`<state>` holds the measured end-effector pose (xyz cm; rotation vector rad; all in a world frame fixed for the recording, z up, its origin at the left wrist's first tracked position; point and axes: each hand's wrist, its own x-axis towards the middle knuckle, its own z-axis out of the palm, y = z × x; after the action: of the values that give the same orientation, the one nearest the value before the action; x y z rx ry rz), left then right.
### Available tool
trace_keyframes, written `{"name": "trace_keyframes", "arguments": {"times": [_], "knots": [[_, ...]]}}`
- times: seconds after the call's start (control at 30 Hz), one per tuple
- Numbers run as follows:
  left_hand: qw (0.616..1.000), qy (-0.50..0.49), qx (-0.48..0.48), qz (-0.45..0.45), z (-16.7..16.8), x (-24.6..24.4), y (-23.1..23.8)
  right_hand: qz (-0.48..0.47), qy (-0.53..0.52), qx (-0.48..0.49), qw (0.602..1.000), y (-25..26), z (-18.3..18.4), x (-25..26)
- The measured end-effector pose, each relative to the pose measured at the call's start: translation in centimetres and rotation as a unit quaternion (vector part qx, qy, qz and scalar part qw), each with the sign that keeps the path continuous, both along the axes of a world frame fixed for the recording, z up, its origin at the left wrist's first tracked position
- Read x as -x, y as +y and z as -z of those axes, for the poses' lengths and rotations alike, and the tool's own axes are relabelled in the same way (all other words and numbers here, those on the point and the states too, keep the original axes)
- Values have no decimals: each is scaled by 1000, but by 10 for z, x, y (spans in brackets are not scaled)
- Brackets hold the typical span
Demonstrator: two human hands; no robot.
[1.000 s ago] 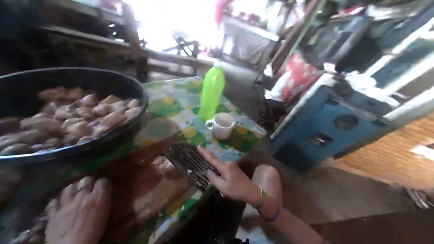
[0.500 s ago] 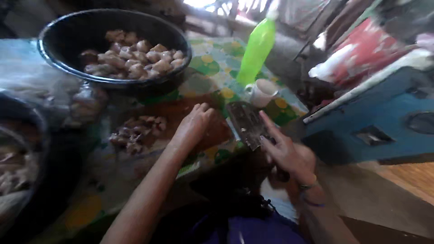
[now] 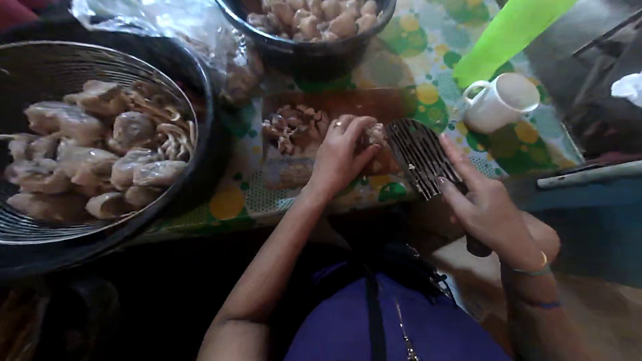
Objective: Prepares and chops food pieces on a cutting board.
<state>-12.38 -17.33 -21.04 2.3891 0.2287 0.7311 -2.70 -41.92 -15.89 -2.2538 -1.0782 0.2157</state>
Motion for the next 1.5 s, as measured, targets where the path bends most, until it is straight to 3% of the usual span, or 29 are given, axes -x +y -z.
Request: {"name": "trace_keyframes", "arguments": {"times": [0.17,0.33,0.6,0.87,1.17,1.5], "knots": [[1000,-10,-5,17,4,-7,5,-23,-52,20,998,0,-2,6],[999,-18,29,3,9,-3,8,-19,-65,-29,997,3,-7,10],[998,-3,62,-26,7,-10,5,-31,-86,8,996,18,-14,9],[1000,-18,10,5,13,-19,6,-7,-62,14,998,16,-25,2],[999,-4,19,33,17,-20,10,-29,-141,61,988,32,-23,3],[999,-1,20,26,15,-21,11,-22,-59,58,996,39,-24,-12]]}}
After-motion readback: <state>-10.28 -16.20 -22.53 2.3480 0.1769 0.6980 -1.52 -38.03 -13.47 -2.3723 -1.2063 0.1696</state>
